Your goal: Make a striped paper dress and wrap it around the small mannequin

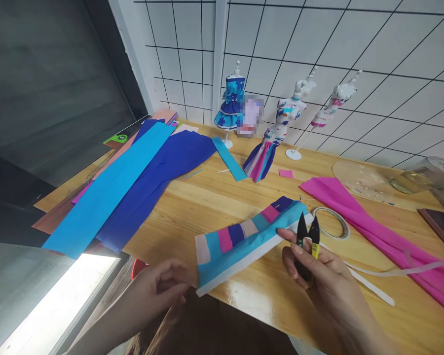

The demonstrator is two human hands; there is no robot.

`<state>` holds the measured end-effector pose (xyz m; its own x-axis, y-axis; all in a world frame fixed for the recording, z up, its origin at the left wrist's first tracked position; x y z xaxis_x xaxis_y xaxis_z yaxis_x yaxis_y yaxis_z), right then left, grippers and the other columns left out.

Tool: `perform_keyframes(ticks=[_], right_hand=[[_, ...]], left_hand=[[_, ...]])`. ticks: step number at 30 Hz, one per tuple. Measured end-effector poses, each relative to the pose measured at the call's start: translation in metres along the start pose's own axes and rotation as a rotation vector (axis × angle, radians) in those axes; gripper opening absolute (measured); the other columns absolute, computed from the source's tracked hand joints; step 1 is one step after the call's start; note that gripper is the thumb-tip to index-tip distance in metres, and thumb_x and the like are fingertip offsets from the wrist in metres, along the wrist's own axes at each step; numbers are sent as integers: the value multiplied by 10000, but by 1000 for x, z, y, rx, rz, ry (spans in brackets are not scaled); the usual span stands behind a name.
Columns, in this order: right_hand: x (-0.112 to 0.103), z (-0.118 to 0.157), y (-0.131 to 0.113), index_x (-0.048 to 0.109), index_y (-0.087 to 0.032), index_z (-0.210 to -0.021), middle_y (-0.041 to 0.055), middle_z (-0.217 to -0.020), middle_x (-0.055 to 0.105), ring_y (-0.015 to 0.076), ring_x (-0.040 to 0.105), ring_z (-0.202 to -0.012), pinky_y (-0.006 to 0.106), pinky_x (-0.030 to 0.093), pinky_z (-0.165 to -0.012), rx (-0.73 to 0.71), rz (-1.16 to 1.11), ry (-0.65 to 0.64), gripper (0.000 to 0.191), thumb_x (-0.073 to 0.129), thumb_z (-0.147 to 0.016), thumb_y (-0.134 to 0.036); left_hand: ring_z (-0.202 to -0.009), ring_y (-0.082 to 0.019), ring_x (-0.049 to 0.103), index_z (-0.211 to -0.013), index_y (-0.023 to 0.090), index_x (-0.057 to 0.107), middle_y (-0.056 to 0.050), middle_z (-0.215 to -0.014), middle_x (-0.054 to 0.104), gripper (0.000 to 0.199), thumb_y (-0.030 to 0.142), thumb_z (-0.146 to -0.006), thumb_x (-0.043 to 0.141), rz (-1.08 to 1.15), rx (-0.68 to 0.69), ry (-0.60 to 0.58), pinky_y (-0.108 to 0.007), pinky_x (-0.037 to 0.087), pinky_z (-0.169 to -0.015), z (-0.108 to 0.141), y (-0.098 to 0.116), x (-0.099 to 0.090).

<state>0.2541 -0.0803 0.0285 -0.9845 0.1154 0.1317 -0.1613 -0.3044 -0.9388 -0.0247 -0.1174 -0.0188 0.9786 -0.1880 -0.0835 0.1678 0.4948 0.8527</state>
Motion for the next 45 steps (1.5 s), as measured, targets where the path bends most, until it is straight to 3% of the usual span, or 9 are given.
perform_keyframes(ticks=[4,6,10,13,15,21,29,40,45], right_hand=[[-2,4,-26,726,-209,-922,-43,-418,443,98,356,-407,268,219,-446,-41,-10,-38,317,758,-683,-416],[0,7,-38,733,-228,-863,-56,-381,413,86,327,-373,271,218,-450,-50,-3,-60,279,771,-662,-417],[3,6,-53,715,-238,-749,-75,-376,365,56,284,-356,245,185,-429,-37,11,-49,287,826,-573,-436],[2,-3,-59,705,-214,-700,-55,-441,418,63,344,-401,229,226,-418,-50,49,-50,320,859,-517,-426],[-4,-14,-60,710,-200,-709,-35,-509,476,78,403,-457,230,289,-431,-75,81,-49,324,872,-501,-390],[-38,-55,-46,728,-230,-923,-51,-598,465,58,392,-511,198,289,-438,-130,47,102,390,853,-567,-331],[-30,-79,-15,696,-179,-939,-85,-522,404,6,181,-393,197,92,-389,-58,-76,79,466,846,-547,-383],[-37,-78,4,692,-203,-885,-50,-651,532,49,413,-467,203,296,-432,-29,33,239,475,865,-475,-370],[-41,-76,4,700,-188,-937,-23,-707,597,68,439,-489,224,325,-456,-43,138,282,489,845,-518,-394]], left_hand=[[-839,-199,658,-988,208,588,-45,-874,690,359,454,-739,669,-52,112,8,-308,505,-744,-27,34,-5],[-1027,-230,616,-1066,199,568,-93,-1046,665,449,434,-712,713,-2,239,-78,-339,475,-864,-46,60,10],[-1249,-261,471,-1304,194,437,-169,-1337,508,748,465,-679,746,216,367,-506,-385,370,-1007,-71,99,83],[-1132,-265,560,-1297,176,472,-166,-1213,598,782,514,-650,750,339,290,-847,-399,403,-953,-69,108,139],[-976,-235,630,-1179,157,580,-138,-1089,659,661,460,-629,786,409,211,-941,-361,455,-865,-71,108,158],[-946,-221,642,-1067,124,662,-128,-1062,689,491,276,-625,811,492,189,-795,-339,461,-874,-102,121,147],[-917,-219,657,-1065,122,658,-121,-1049,701,444,267,-664,781,378,250,-651,-321,473,-832,-137,125,130],[-1040,-270,626,-1187,147,579,-140,-1160,654,555,269,-681,771,384,239,-727,-342,488,-847,-131,118,140],[-998,-277,638,-1119,127,622,-126,-1097,682,542,265,-625,800,207,235,-649,-371,492,-863,-135,104,137]])
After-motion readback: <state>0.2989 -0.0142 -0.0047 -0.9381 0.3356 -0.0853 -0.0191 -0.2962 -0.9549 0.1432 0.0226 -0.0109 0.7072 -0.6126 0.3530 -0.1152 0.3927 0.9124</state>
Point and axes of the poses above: each hand's wrist, its own z-axis away from the middle knuckle, its own x-axis out of the palm, y = z × x, the point moved 10 cm from there along -z, towards the middle knuckle
